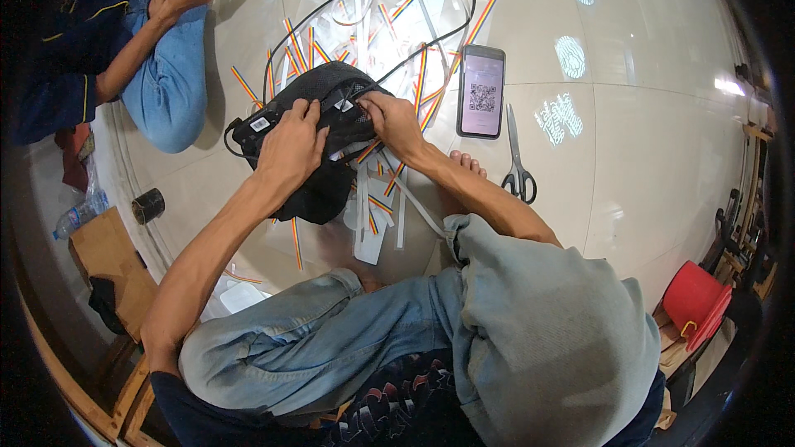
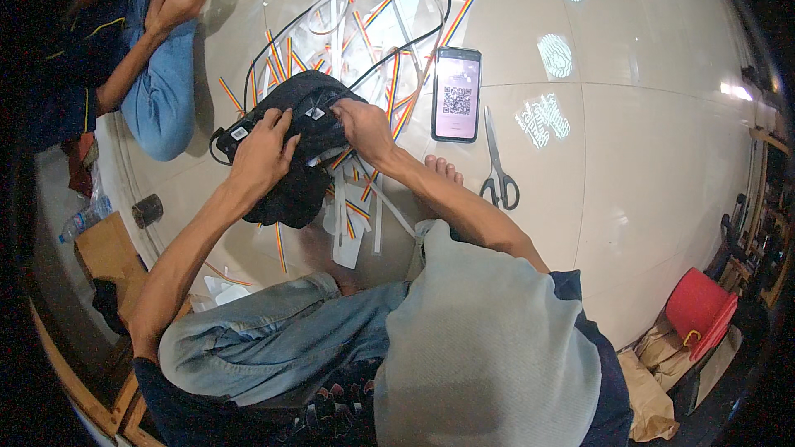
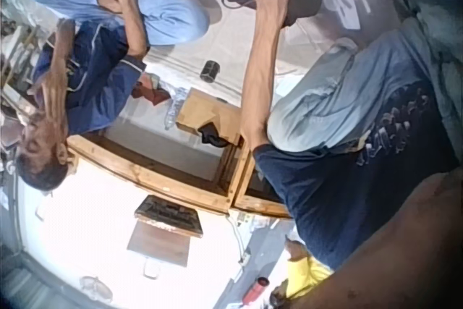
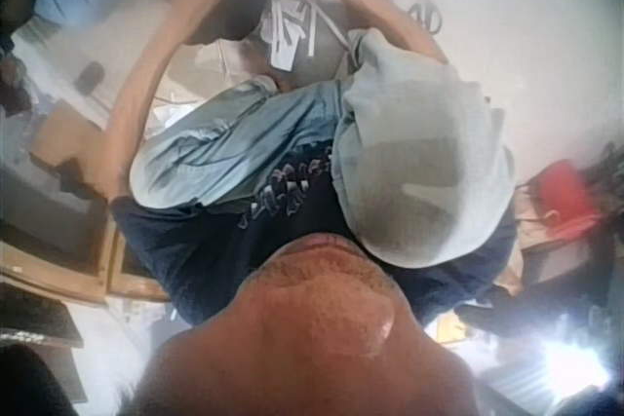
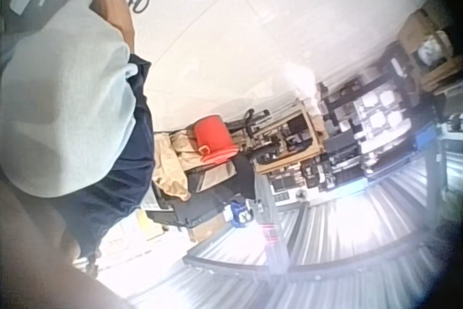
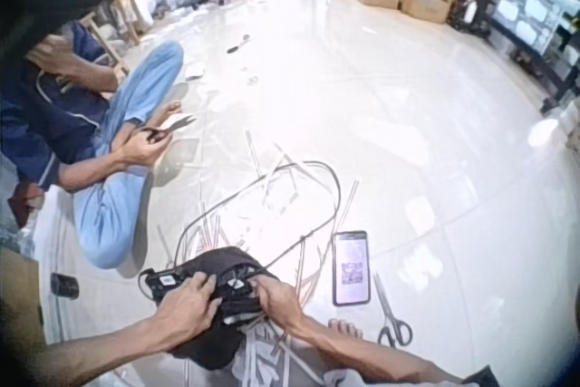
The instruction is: The person sits on the floor and assembles a black bag by inserting a small electronic device into a mesh pocket and adjusting the bag's structure. The person handles the bag and device with both hands while sitting cross-legged.
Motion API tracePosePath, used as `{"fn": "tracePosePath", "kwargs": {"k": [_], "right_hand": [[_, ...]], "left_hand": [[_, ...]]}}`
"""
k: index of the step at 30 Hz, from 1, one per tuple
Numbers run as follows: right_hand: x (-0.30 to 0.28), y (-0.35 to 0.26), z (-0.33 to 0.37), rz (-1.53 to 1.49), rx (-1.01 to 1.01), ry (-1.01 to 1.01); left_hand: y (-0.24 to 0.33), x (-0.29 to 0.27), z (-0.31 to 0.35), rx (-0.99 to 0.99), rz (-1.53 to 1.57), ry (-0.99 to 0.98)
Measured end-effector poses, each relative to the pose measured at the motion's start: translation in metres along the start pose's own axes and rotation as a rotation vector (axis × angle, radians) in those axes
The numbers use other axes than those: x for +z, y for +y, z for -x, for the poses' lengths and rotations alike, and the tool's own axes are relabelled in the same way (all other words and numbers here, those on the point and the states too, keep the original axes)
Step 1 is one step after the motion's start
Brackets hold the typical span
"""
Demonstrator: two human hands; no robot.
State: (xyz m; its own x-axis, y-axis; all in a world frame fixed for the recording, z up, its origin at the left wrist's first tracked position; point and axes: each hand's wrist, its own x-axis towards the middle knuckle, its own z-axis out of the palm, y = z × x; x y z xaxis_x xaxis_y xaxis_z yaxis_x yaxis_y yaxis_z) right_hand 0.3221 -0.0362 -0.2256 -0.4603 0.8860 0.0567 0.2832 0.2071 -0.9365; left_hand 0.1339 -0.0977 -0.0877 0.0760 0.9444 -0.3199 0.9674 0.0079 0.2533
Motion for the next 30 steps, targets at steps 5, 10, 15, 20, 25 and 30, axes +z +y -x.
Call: {"fn": "tracePosePath", "kwargs": {"k": [5,10,15,20,25,30], "right_hand": [[-0.002,-0.006,0.0,-0.104,-0.006,0.047],[-0.002,0.001,0.001,-0.104,0.052,0.006],[0.0,0.002,0.003,-0.118,0.042,0.038],[0.003,0.005,0.011,-0.136,0.036,0.136],[-0.003,-0.017,0.022,-0.253,0.249,0.073],[-0.004,-0.016,0.022,-0.274,0.257,0.042]], "left_hand": [[0.006,0.005,0.003,-0.032,-0.015,-0.041],[0.007,0.006,0.003,-0.104,0.127,-0.02],[0.005,0.005,0.0,-0.198,0.25,-0.034],[0.012,0.006,0.007,-0.456,0.666,-0.005],[0.022,0.001,0.013,-0.59,0.844,-0.021],[0.017,0.008,0.01,-0.6,0.867,-0.066]]}}
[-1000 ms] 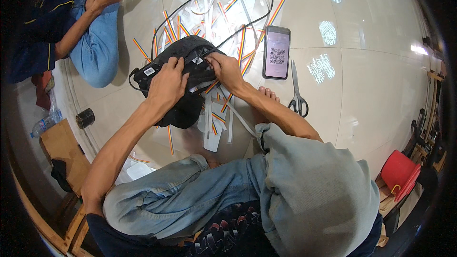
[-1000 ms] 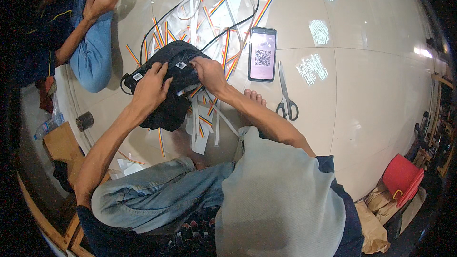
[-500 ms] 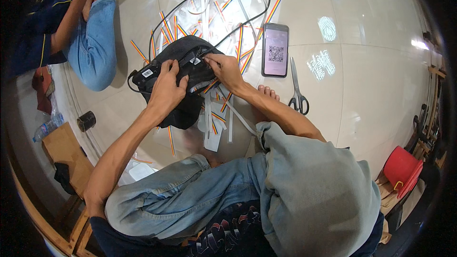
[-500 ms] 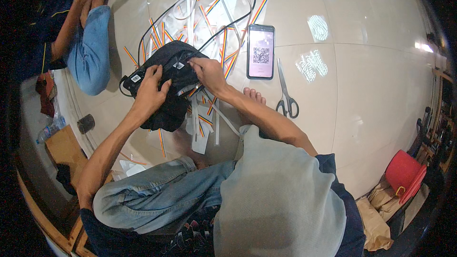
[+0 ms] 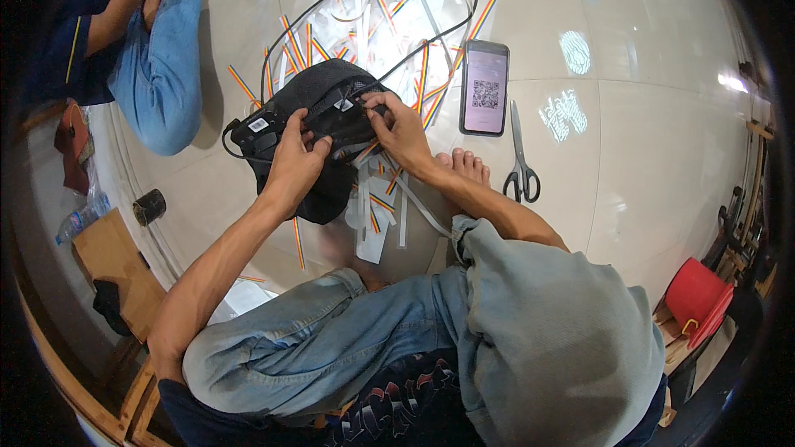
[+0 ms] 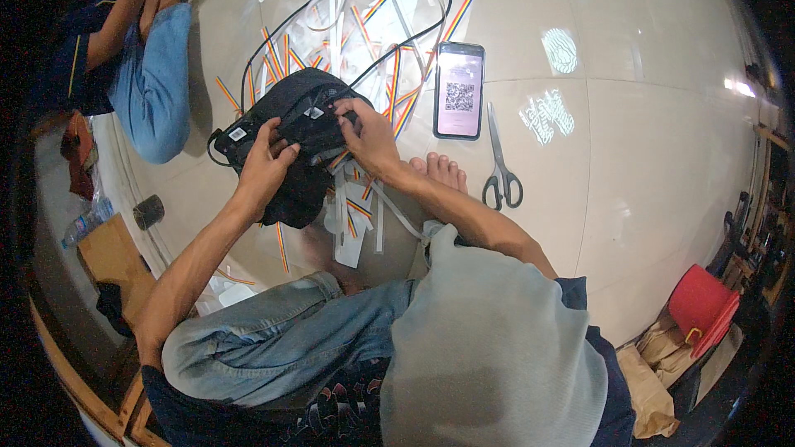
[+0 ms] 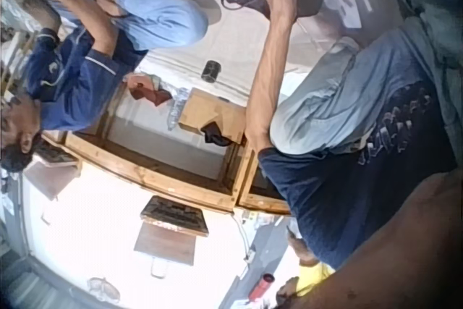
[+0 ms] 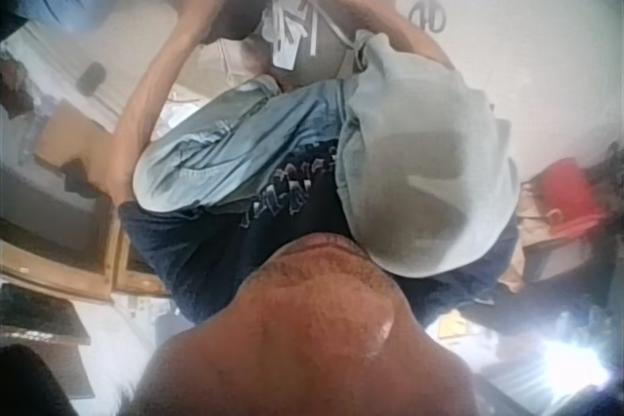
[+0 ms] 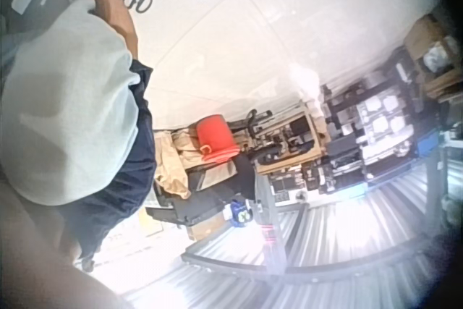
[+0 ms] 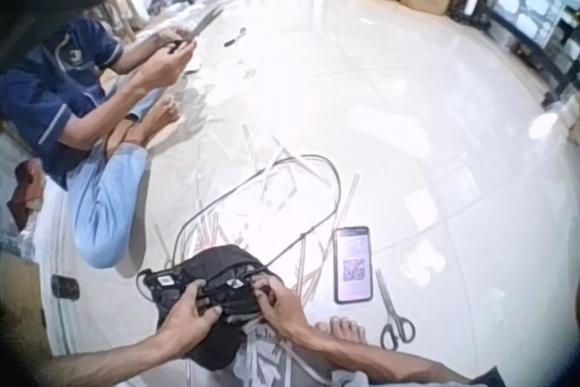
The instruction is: The person sits on the floor and assembles a black bag by inserting a small electronic device into a mesh pocket and adjusting the bag's structure. The person handles the bag and device with both hands while sitting cross-legged.
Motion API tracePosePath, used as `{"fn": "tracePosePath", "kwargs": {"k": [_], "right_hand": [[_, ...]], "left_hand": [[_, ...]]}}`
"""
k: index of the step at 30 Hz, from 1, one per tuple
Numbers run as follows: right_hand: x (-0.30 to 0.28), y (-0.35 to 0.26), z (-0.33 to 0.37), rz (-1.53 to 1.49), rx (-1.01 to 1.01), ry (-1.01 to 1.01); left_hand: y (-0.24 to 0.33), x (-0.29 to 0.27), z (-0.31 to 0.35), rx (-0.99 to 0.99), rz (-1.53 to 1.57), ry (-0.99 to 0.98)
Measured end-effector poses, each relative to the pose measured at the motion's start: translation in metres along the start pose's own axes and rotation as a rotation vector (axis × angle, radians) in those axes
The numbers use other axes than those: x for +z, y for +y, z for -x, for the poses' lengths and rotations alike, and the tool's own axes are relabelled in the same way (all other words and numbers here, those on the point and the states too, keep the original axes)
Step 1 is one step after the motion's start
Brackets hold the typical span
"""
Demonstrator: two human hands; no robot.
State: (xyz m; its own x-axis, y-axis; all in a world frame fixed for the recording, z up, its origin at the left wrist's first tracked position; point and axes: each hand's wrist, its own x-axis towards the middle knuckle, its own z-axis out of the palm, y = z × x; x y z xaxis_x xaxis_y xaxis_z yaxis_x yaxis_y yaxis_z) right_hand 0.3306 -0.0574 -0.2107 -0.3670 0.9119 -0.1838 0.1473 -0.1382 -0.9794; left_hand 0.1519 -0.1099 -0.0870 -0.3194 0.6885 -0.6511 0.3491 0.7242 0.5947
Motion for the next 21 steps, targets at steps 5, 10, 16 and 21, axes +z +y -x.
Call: {"fn": "tracePosePath", "kwargs": {"k": [5,10,16,21], "right_hand": [[0.0,0.004,-0.001,0.007,-0.018,-0.015],[0.0,0.009,-0.002,0.002,-0.02,-0.041],[0.002,0.006,-0.001,0.033,-0.089,-0.026],[0.003,0.008,0.0,0.017,-0.092,-0.017]], "left_hand": [[0.0,-0.007,-0.007,-0.044,-0.063,-0.043],[-0.002,-0.01,-0.01,-0.059,0.003,-0.084],[0.007,-0.012,-0.004,-0.066,-0.018,-0.123],[0.003,-0.012,-0.01,-0.05,-0.032,-0.17]]}}
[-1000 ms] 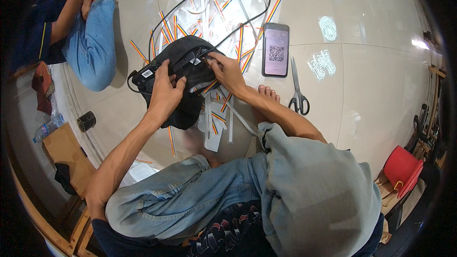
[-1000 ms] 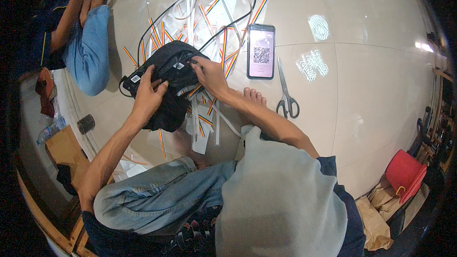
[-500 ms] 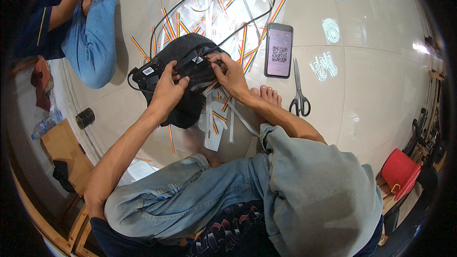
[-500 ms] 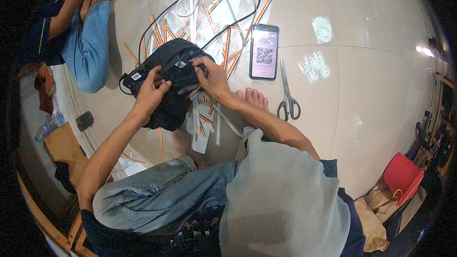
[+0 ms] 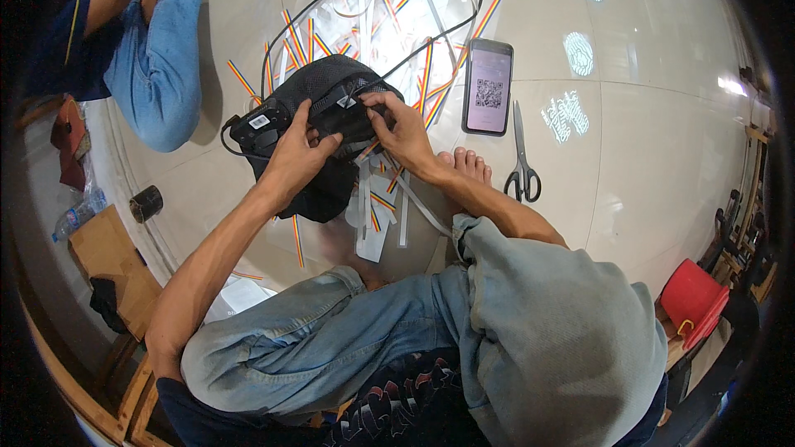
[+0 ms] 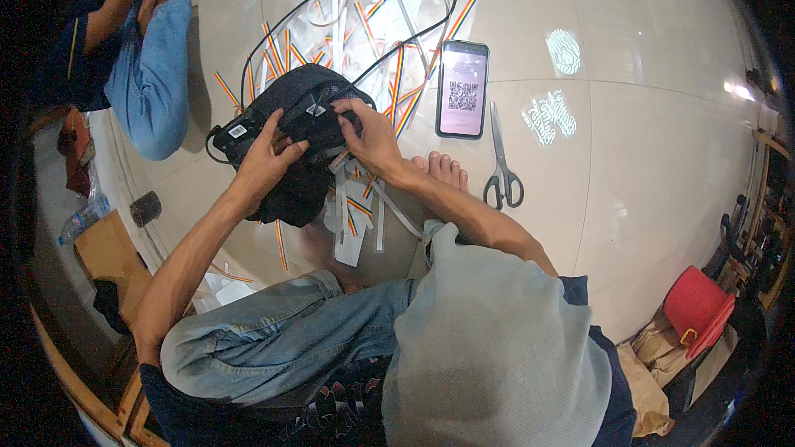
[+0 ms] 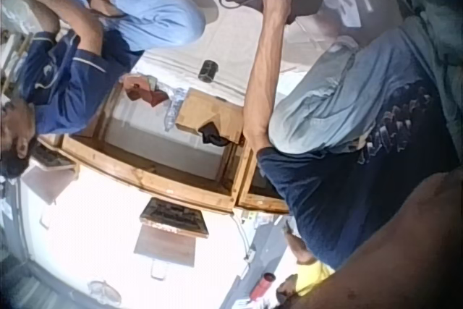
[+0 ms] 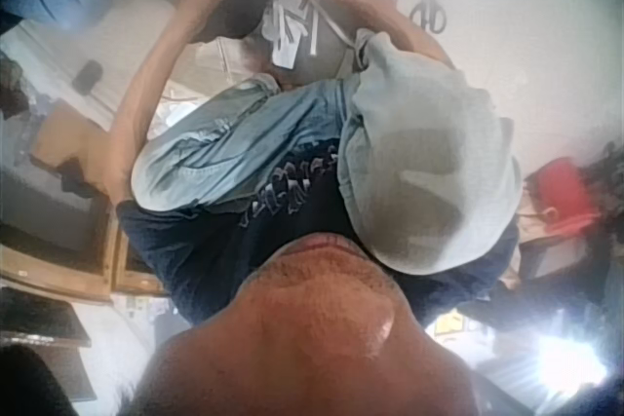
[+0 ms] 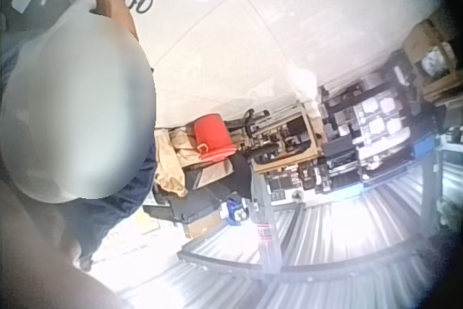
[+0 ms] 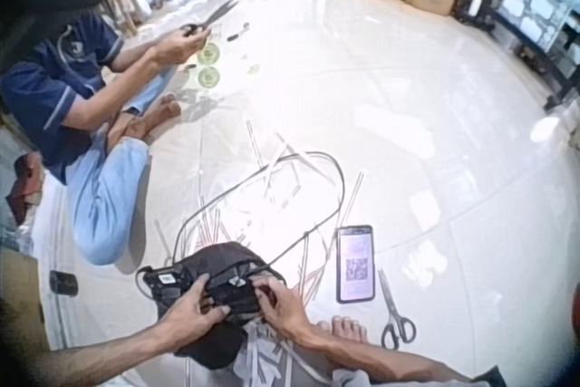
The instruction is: The person sits on the floor and assembles a black bag by inserting a small electronic device into a mesh pocket and adjusting the bag's structure. The person handles the bag and device with both hands while sitting cross-legged.
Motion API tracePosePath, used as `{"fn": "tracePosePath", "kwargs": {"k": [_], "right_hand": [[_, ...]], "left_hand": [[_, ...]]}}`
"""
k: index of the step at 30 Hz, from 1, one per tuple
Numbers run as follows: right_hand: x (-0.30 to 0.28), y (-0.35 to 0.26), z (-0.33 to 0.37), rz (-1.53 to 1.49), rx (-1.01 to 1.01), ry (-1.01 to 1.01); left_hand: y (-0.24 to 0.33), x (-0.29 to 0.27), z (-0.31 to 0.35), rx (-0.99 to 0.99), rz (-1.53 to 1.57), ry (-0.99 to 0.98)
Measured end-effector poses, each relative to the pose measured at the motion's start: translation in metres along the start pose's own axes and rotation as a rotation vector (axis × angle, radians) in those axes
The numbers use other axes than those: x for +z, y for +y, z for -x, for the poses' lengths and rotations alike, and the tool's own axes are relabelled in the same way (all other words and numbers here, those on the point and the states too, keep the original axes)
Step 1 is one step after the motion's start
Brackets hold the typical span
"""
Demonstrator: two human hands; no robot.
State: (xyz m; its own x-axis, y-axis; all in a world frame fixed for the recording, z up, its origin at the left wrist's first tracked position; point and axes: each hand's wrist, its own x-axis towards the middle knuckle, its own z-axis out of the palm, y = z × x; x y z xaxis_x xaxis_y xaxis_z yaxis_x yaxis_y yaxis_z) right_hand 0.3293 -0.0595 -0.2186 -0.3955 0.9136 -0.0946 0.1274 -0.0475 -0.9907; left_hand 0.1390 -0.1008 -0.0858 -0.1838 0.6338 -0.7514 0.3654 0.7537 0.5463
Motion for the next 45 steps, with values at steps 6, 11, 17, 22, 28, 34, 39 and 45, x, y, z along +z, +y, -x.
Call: {"fn": "tracePosePath", "kwargs": {"k": [6,11,17,22,28,34,39,45], "right_hand": [[0.002,-0.003,0.001,-0.033,0.045,0.025],[-0.002,0.0,-0.001,-0.055,0.123,-0.023],[-0.001,0.002,-0.004,-0.016,0.038,-0.039],[-0.003,-0.005,-0.006,0.066,0.026,-0.052],[-0.001,-0.005,-0.008,0.068,0.01,-0.035],[0.001,-0.01,-0.011,0.112,0.101,-0.046],[0.004,-0.005,-0.006,0.108,0.048,-0.009],[0.003,0.005,-0.005,-0.058,0.031,0.007]], "left_hand": [[0.003,-0.002,-0.004,-0.019,-0.009,-0.079],[0.012,-0.003,-0.001,-0.028,-0.014,-0.123],[0.013,-0.003,-0.002,-0.008,-0.108,-0.126],[0.02,-0.004,-0.003,-0.002,-0.125,-0.131],[0.016,-0.007,-0.008,-0.018,0.005,-0.139],[0.019,-0.005,-0.005,-0.023,-0.024,-0.153],[0.019,-0.002,-0.005,-0.056,-0.006,-0.147],[0.014,-0.002,-0.001,-0.055,0.125,-0.154]]}}
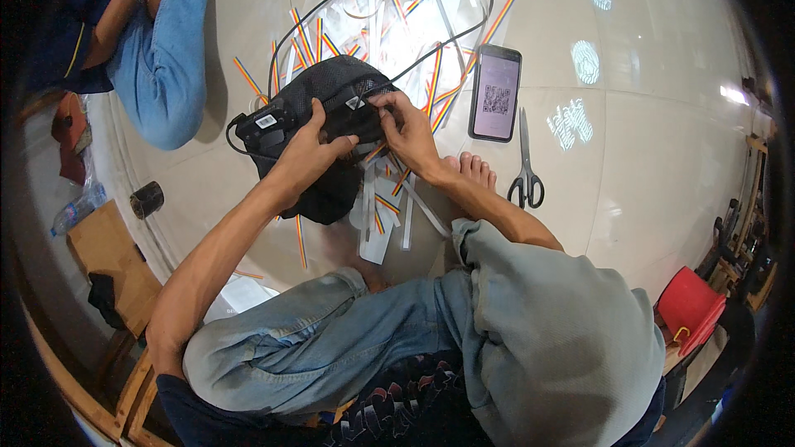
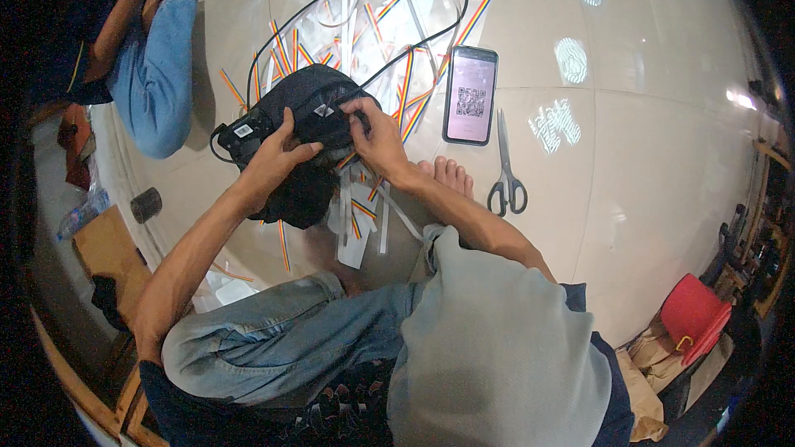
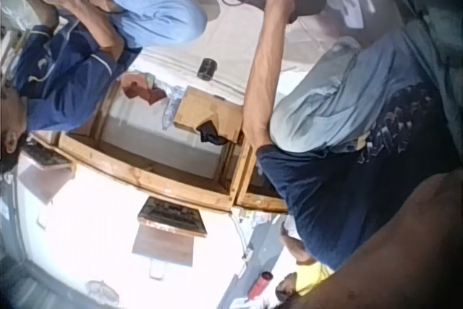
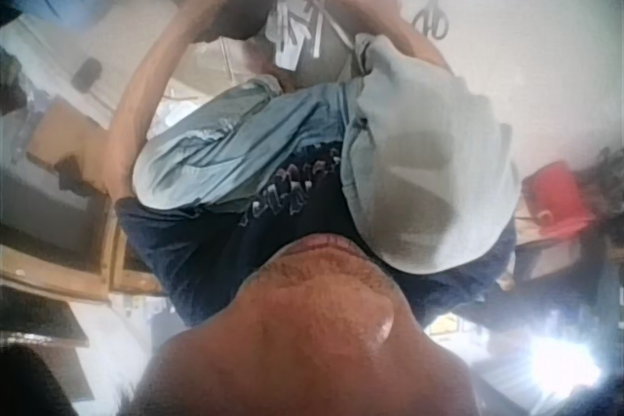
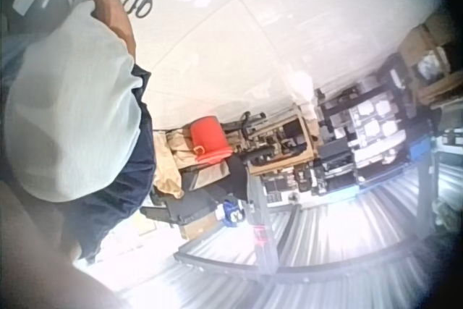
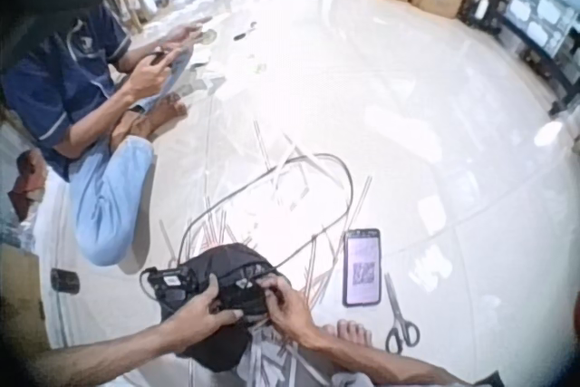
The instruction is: The person sits on the floor and assembles a black bag by inserting a small electronic device into a mesh pocket and adjusting the bag's structure. The person handles the bag and device with both hands while sitting cross-legged.
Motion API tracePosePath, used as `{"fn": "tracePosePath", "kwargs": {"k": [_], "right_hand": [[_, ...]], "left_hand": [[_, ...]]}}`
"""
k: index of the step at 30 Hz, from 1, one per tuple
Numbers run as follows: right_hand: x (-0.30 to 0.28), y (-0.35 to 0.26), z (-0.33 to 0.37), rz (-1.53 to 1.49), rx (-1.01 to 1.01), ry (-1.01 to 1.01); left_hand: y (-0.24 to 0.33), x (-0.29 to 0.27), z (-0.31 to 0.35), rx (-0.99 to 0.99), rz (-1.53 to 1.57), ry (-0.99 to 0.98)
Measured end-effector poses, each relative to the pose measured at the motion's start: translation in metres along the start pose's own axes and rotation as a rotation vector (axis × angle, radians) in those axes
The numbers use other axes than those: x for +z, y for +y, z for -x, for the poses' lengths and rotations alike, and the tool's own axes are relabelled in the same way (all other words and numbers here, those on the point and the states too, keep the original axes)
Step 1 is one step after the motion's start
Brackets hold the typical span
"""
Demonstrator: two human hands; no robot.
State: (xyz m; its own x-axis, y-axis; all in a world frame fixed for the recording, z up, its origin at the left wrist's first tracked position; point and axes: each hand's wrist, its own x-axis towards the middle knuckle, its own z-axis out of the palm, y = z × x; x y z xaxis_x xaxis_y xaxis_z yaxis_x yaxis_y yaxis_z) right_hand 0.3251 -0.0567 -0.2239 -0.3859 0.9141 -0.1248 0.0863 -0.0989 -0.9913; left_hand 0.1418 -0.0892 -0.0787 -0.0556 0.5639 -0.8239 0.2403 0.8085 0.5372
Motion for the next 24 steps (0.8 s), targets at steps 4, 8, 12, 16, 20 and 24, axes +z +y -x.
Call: {"fn": "tracePosePath", "kwargs": {"k": [4,8,12,16,20,24], "right_hand": [[-0.004,-0.01,0.002,-0.014,-0.006,0.027],[-0.023,-0.029,0.01,-0.027,0.149,-0.015],[-0.053,-0.035,0.037,0.106,0.064,0.017],[-0.095,-0.047,0.092,0.506,0.174,-0.211],[-0.115,0.009,0.121,0.612,-0.075,-0.292],[-0.106,-0.003,0.107,0.365,0.063,-0.235]], "left_hand": [[0.014,0.0,0.013,-0.089,-0.004,0.018],[0.008,-0.002,0.022,-0.083,0.042,0.067],[0.005,-0.003,0.05,-0.021,0.077,0.099],[-0.031,-0.01,0.069,0.132,0.089,0.126],[-0.051,-0.029,0.087,0.142,0.207,0.134],[-0.076,-0.033,0.094,0.098,0.285,0.183]]}}
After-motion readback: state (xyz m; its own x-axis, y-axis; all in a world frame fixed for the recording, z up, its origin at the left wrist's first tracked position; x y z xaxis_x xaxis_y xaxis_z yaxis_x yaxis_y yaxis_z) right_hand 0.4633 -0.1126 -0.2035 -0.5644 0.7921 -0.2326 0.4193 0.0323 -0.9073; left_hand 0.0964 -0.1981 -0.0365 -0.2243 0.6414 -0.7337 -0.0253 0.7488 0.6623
